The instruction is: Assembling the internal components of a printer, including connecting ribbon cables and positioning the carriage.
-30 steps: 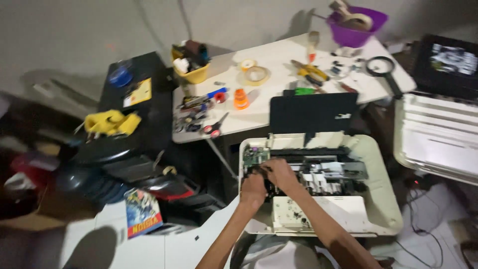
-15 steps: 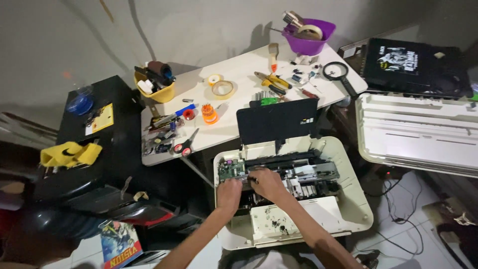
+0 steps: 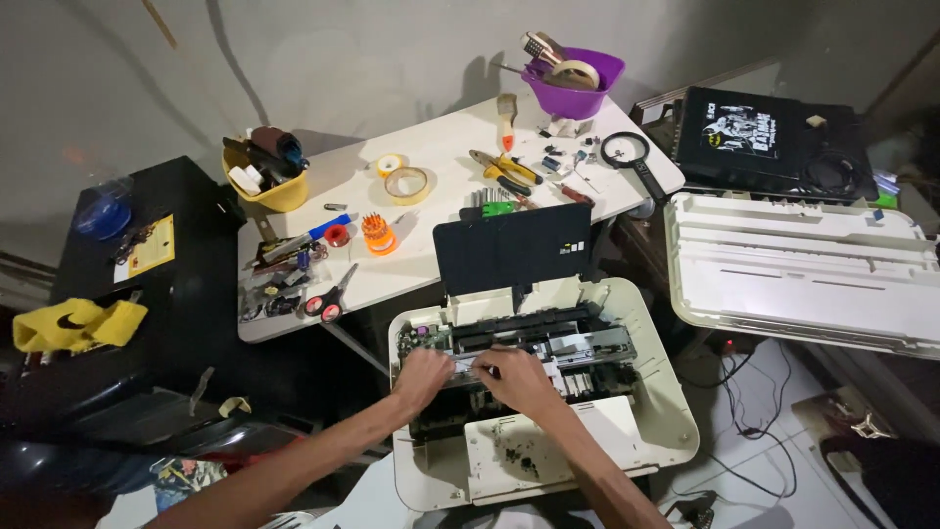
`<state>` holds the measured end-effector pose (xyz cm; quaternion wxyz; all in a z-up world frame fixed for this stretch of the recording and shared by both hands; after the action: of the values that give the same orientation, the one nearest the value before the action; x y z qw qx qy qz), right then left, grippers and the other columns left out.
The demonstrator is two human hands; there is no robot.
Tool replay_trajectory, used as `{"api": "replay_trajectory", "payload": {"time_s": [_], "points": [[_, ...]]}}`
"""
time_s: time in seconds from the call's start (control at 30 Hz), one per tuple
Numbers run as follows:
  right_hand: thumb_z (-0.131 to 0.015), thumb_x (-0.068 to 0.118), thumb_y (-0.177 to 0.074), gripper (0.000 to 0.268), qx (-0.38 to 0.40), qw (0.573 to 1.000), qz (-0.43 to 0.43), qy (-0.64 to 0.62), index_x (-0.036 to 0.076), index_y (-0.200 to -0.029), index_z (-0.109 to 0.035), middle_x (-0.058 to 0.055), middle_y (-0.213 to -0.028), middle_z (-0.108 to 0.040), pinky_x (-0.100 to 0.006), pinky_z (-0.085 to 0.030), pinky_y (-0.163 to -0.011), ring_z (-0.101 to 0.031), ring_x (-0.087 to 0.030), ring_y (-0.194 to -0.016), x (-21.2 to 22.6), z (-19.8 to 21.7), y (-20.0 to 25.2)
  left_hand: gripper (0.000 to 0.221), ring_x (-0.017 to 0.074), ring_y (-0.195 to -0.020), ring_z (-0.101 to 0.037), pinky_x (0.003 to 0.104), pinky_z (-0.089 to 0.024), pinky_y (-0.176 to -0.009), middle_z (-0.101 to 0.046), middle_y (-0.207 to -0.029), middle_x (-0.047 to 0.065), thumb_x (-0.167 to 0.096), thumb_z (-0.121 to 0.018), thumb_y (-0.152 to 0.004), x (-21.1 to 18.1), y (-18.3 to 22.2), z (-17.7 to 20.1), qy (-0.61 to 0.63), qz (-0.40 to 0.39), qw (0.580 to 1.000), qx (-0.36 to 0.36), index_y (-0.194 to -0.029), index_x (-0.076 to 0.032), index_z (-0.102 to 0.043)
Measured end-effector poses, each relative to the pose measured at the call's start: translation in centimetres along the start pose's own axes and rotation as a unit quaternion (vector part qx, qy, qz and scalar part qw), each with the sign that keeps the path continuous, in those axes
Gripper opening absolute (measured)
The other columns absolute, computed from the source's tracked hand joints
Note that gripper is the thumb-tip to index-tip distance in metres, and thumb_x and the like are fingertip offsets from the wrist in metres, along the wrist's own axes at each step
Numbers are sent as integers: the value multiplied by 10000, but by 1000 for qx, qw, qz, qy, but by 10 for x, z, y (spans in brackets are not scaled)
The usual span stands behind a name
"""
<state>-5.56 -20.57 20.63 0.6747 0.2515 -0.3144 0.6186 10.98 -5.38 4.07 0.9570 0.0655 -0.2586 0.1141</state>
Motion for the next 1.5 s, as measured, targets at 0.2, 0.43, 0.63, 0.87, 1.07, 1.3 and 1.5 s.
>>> {"api": "replay_trajectory", "payload": {"time_s": [0.2,0.43,0.63,0.87,1.07,1.3,1.5], "points": [[-673,153,-989,126,-2,1000,11,17,107,-1083,-742,-144,-1006,-760,-511,-643,-714,-761,-365,-918,-9,-5,0,364,158,-425,-547,333,-440,-425,-535,-452,-24,-14,-739,-758,-7,1,-31,50,-52,997,-4,-526,-228,-558],[-661,184,-1003,124,6,999,21,29,116,-1071,-739,-118,-996,-751,-488,-647,-719,-761,-336,-908,-16,-11,-2,448,118,-395,-340,320,-287,-464,-404,-425,-80,-37,-802,-709,-17,6,-53,-83,-65,994,-1,-555,-294,-469],[-692,182,-962,118,-15,1000,5,27,136,-1053,-752,-99,-964,-774,-500,-650,-734,-768,-366,-879,-22,-19,-3,384,137,-427,-447,365,-325,-414,-471,-466,-75,7,-771,-660,-17,5,-46,-78,-37,996,14,-555,-280,-538],[-713,304,-864,384,-12,998,-63,5,259,-1238,-634,-35,-1024,-787,-579,-601,-846,-758,-362,-954,-59,-53,-12,263,146,-530,-630,357,-458,-444,-651,-562,-72,-88,-692,-844,-21,21,6,76,86,993,35,-666,-281,-700],[-709,46,-860,499,-70,993,73,-66,217,-1326,-661,-70,-844,-772,-450,-603,-726,-756,-320,-788,-10,-39,-14,224,234,-547,-688,353,-465,-467,-671,-560,42,-108,-736,-817,-24,51,79,203,214,953,70,-613,-181,-678],[-778,125,-969,110,-121,978,145,-84,149,-1075,-799,-42,-749,-770,-333,-570,-705,-729,-186,-694,3,-53,-43,304,447,-809,-766,545,-590,-666,-772,-878,223,-215,-553,-940,1,95,221,502,330,783,161,-962,39,-719],[-813,40,-938,117,-110,965,210,-109,104,-1035,-828,-113,-881,-774,-390,-593,-719,-746,-288,-813,23,-67,-65,331,486,-707,-737,543,-588,-571,-729,-750,232,-173,-550,-843,-14,103,207,548,313,767,116,-982,77,-717]]}}
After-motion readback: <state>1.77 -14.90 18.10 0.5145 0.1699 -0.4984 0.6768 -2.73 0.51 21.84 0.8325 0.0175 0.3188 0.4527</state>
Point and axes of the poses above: each hand's wrist, its own y-axis away from the middle knuckle, its own z-axis out of the back of the hand, x = y × z, the point moved 2 cm from there along -y, towards the middle knuckle
